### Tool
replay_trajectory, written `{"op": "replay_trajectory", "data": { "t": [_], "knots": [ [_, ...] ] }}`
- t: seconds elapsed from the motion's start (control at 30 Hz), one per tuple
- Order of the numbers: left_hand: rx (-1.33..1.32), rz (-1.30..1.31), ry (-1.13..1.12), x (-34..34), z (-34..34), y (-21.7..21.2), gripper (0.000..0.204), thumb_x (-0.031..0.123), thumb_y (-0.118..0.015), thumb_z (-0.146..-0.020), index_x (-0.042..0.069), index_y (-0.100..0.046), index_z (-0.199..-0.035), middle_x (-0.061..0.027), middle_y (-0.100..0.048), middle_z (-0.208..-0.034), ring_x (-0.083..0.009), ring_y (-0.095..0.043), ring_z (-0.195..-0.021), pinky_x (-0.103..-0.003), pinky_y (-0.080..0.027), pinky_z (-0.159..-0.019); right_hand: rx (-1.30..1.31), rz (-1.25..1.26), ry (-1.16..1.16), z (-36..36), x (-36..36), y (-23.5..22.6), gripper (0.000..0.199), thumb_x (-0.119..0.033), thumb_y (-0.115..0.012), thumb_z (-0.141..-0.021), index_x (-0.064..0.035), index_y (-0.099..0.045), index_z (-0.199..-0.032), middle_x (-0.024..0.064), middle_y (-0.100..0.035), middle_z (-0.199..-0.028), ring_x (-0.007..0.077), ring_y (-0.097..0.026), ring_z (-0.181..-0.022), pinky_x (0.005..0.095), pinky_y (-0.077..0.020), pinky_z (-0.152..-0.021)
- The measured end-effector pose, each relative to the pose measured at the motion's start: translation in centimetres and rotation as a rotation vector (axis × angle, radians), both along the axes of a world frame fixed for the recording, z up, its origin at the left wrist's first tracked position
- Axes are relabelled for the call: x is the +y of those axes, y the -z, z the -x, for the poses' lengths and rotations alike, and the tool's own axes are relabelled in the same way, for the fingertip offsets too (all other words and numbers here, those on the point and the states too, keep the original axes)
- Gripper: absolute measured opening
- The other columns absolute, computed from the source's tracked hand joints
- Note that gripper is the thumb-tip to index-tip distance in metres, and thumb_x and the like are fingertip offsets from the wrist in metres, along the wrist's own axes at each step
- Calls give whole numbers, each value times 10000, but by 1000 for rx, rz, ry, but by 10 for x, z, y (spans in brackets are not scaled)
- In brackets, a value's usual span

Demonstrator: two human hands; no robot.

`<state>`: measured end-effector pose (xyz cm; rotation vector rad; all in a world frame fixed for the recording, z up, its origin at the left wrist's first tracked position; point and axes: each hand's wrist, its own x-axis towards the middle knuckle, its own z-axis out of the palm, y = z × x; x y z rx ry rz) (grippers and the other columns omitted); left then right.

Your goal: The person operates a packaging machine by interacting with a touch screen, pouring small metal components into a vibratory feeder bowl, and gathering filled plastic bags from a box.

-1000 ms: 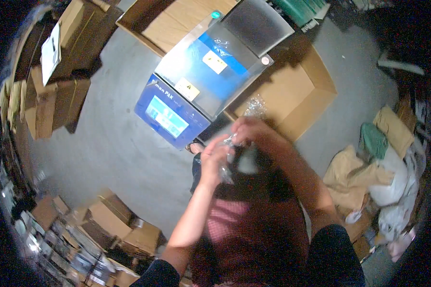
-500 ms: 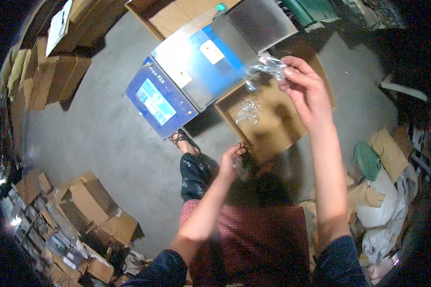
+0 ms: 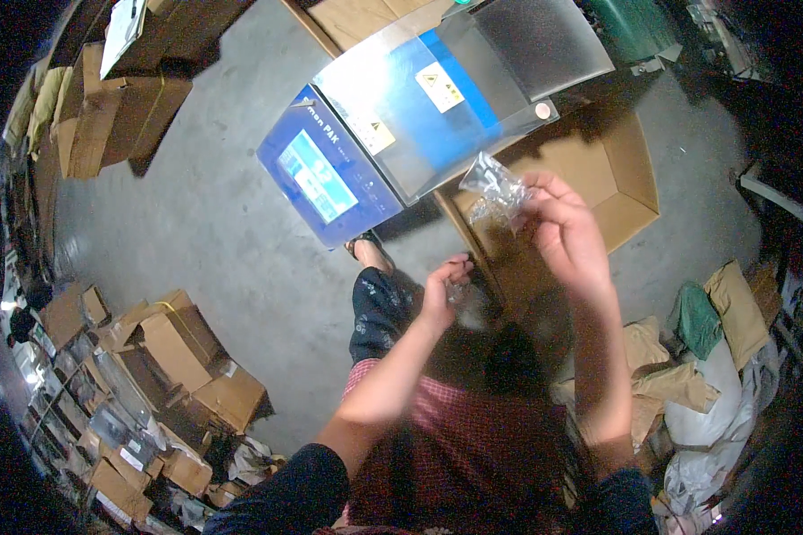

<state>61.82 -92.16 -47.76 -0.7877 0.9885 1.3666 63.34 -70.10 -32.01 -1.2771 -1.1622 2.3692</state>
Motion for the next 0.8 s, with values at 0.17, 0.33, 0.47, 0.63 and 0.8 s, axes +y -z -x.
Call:
{"op": "replay_trajectory", "data": {
  "t": [0.17, 0.33, 0.47, 0.63, 0.8],
  "knots": [
    [31, -55, 51, 5, 3, -5, 376, 31, -506, -763, 61, -592, -1127, -47, -617, -1007, -159, -572, -850, -278, -453, -677, -67, 236, 94, 1, -20, 6, 245, 7, -500, -832, 5, -539, -1074, 85, -607, -973, 153, -564, -789, 265, -462, -682],
    [32, -161, 34, 4, -4, 5, 384, -55, -479, -743, 34, -607, -1094, -60, -625, -1000, -189, -581, -919, -277, -462, -785, -98, 153, 48, 14, -19, -11, 175, -31, -534, -867, -7, -557, -1039, 27, -576, -834, 87, -515, -600, 217, -419, -474],
    [-53, -160, 70, 12, -6, 1, 379, -41, -472, -718, 22, -617, -1062, -63, -625, -956, -193, -577, -907, -277, -457, -782, -15, 194, 91, 17, 2, -21, 130, -29, -541, -879, -23, -566, -1007, -4, -566, -776, 48, -464, -496, 176, -345, -386],
    [-55, -92, 51, 0, -4, 10, 367, 12, -449, -643, 11, -629, -963, -72, -612, -865, -204, -546, -786, -293, -440, -699, 61, 193, 220, 12, 14, -10, 180, -46, -513, -903, -21, -554, -1077, 31, -601, -857, 100, -568, -661, 229, -459, -547],
    [-40, -29, 58, -5, -7, 20, 299, 69, -483, -697, 60, -610, -968, -50, -579, -875, -191, -512, -795, -305, -416, -711, 86, 143, 297, -9, 18, 6, 262, -42, -502, -900, 17, -520, -1154, 75, -605, -981, 153, -593, -811, 283, -492, -664]
  ]
}}
